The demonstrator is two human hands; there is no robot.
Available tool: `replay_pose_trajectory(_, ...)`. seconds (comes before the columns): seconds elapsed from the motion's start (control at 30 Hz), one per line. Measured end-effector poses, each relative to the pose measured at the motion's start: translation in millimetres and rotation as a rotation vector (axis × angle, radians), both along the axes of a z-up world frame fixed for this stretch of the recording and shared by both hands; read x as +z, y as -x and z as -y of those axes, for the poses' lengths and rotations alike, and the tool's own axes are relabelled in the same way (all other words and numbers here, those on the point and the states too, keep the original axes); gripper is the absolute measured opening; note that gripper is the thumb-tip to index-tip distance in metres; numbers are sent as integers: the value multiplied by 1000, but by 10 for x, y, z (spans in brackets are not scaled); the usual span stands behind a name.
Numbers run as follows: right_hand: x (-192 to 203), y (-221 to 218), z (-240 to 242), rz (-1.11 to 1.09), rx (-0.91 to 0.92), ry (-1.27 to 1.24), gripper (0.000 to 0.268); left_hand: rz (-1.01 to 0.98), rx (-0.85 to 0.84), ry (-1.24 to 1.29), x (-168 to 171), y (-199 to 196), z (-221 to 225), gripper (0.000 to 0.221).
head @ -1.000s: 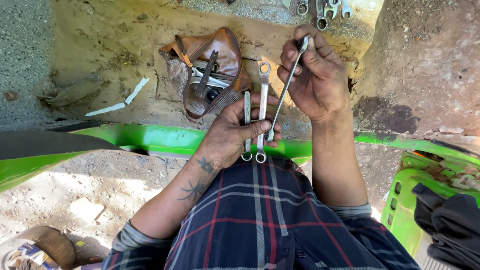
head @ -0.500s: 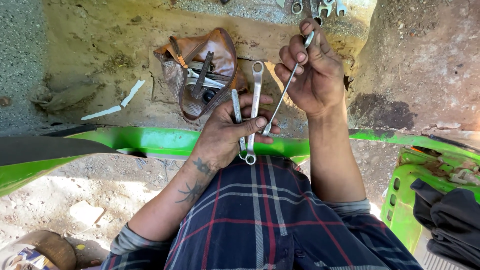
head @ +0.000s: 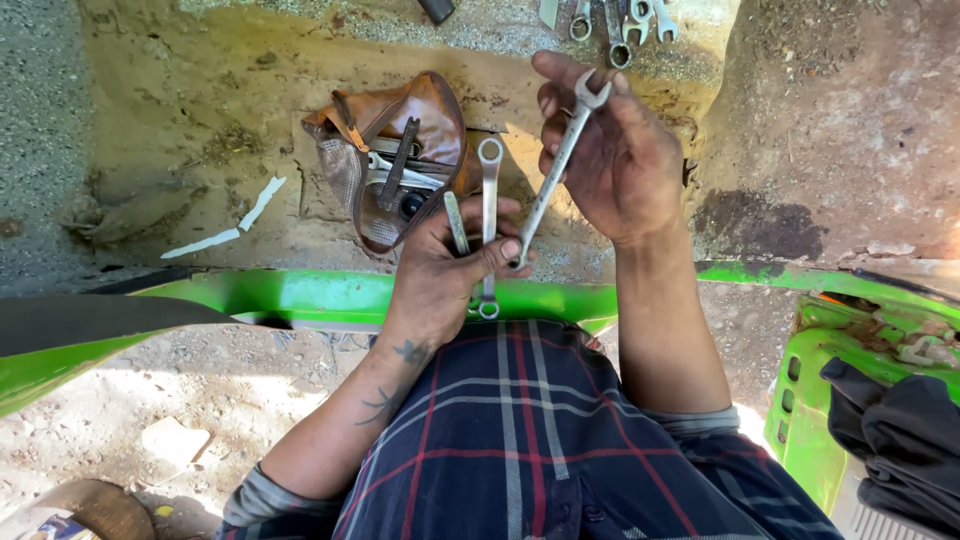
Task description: Organizing and sorting various wrenches and hand tools on the floor of a vehicle cabin
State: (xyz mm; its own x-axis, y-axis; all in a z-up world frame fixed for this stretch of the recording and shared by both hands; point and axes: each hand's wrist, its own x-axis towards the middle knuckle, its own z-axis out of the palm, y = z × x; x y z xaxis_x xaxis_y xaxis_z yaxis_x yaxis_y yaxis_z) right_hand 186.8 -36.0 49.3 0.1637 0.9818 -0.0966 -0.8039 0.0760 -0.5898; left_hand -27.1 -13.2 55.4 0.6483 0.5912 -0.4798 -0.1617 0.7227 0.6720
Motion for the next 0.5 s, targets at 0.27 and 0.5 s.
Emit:
replay_pose_trajectory(0.27, -75, 58, 51, 385, -149, 62, 33, -107, 7, -232, 59, 27, -37, 29)
replay_pose_trajectory(0.5, -93, 67, -2, 406, -186, 123, 19, -26, 17, -134, -47, 38, -11, 32)
